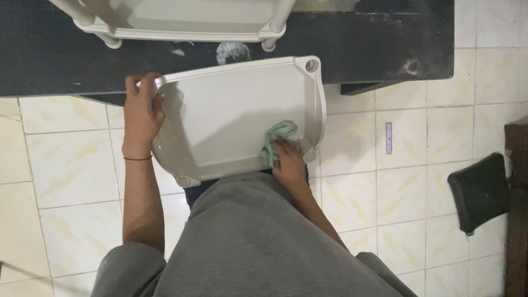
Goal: The person assembles a white plastic storage rack by inserting vertical poles into the trays. They then wipe the trays with a green cloth and reattach the trays to the frame.
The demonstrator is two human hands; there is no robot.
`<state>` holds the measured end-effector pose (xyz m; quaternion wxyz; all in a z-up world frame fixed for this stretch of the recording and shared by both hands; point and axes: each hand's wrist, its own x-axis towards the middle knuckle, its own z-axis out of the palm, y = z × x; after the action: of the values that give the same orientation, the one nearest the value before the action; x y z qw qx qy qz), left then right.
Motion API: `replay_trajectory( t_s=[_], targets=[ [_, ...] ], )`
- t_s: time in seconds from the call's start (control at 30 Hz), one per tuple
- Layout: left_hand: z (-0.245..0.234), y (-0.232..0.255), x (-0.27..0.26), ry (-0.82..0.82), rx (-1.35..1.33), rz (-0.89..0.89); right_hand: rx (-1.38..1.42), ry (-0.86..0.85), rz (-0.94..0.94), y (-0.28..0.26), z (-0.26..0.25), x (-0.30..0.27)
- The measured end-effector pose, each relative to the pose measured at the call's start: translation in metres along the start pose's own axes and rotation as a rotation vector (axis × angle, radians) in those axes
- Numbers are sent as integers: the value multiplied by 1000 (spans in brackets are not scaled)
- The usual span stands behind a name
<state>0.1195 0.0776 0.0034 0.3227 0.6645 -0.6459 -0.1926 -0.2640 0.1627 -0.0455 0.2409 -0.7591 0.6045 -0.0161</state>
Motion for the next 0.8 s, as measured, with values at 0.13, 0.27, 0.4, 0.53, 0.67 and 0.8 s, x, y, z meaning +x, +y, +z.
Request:
replay_trajectory(
  t_s=[0.13,0.27,0.4,0.53,0.67,0.8],
  targets=[
    [-3,4,2,-47,-21,-17,61,29,-47,11,-31,-14],
    [-6,6,2,-48,-5,18,-25,315,-276,31,-60,-6],
    [-6,8,1,-54,-27,1,-223,621,-401,41,-92,31],
    [-2,10,1,-26,45,-15,-106,807,-306,39,-120,64],
    [4,27,-4,87,430,60,219,940,-197,35,-117,67],
    [43,72,-32,2,269,232,811,872,34,49,-96,58]
  ],
)
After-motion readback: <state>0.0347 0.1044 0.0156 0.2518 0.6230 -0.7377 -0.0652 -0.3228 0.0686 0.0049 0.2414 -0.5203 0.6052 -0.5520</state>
